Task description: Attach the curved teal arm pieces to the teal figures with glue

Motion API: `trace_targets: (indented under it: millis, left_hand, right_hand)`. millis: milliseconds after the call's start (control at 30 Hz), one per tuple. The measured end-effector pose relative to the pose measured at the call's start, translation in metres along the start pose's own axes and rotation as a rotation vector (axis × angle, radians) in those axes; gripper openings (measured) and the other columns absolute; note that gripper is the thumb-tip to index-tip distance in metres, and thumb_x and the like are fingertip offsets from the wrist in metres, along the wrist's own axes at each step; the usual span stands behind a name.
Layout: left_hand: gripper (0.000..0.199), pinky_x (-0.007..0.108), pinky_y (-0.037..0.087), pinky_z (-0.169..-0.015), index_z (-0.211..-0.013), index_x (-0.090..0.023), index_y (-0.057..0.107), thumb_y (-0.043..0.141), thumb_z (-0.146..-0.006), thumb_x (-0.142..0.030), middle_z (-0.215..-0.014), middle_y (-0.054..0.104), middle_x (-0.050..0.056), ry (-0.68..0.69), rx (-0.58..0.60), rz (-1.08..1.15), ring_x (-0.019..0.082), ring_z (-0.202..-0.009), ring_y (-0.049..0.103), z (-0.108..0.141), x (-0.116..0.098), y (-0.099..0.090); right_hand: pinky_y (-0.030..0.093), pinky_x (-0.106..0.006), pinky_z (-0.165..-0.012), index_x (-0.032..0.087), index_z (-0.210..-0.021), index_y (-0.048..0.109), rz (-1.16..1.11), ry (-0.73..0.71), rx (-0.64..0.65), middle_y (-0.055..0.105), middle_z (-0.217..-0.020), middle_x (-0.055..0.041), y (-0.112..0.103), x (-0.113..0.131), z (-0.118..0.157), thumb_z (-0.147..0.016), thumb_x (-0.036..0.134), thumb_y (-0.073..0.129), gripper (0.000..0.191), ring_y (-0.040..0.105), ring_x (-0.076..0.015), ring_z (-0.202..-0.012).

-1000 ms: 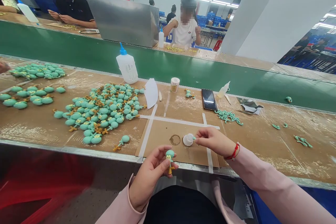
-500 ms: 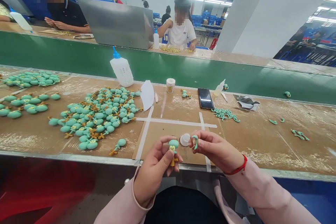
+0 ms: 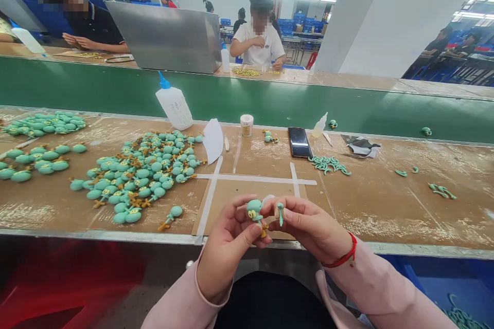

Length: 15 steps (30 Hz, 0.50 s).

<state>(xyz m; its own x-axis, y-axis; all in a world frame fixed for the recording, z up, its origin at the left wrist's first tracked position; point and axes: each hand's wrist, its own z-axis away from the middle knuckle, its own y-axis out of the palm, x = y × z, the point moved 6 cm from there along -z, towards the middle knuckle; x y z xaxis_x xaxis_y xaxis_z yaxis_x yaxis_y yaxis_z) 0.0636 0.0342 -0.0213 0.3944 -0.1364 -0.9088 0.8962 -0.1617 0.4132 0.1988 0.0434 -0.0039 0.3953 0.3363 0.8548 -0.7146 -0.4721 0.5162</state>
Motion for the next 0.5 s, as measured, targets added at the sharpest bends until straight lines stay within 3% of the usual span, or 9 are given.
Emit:
trace_targets:
  millis: [200, 500]
  left_hand:
    - [0.039, 0.025, 0.060, -0.059, -0.108, -0.027, 0.061, 0.080, -0.075, -0.021, -0.085, 0.074, -0.001, 0.033, -0.044, 0.014, 0.015, -0.063, 0.072, 0.0002, -0.0036, 0.0046]
    - [0.039, 0.023, 0.060, -0.058, -0.107, -0.028, 0.062, 0.080, -0.074, -0.019, -0.085, 0.076, -0.002, 0.045, -0.060, 0.007, 0.014, -0.063, 0.073, 0.0000, -0.0026, 0.0035]
  right_hand:
    - [0.050, -0.035, -0.088, 0.018, -0.093, 0.068, 0.105, -0.079, -0.209, 0.070, -0.098, -0.0059, -0.0067, -0.0027, 0.0060, -0.087, 0.040, 0.069, 0.022, 0.064, -0.0175, -0.091]
    - [0.051, -0.030, -0.079, 0.018, -0.087, 0.065, 0.190, -0.092, -0.293, 0.068, -0.088, -0.0030, -0.0094, -0.0064, 0.0056, -0.083, 0.044, 0.071, 0.027, 0.062, -0.0154, -0.081]
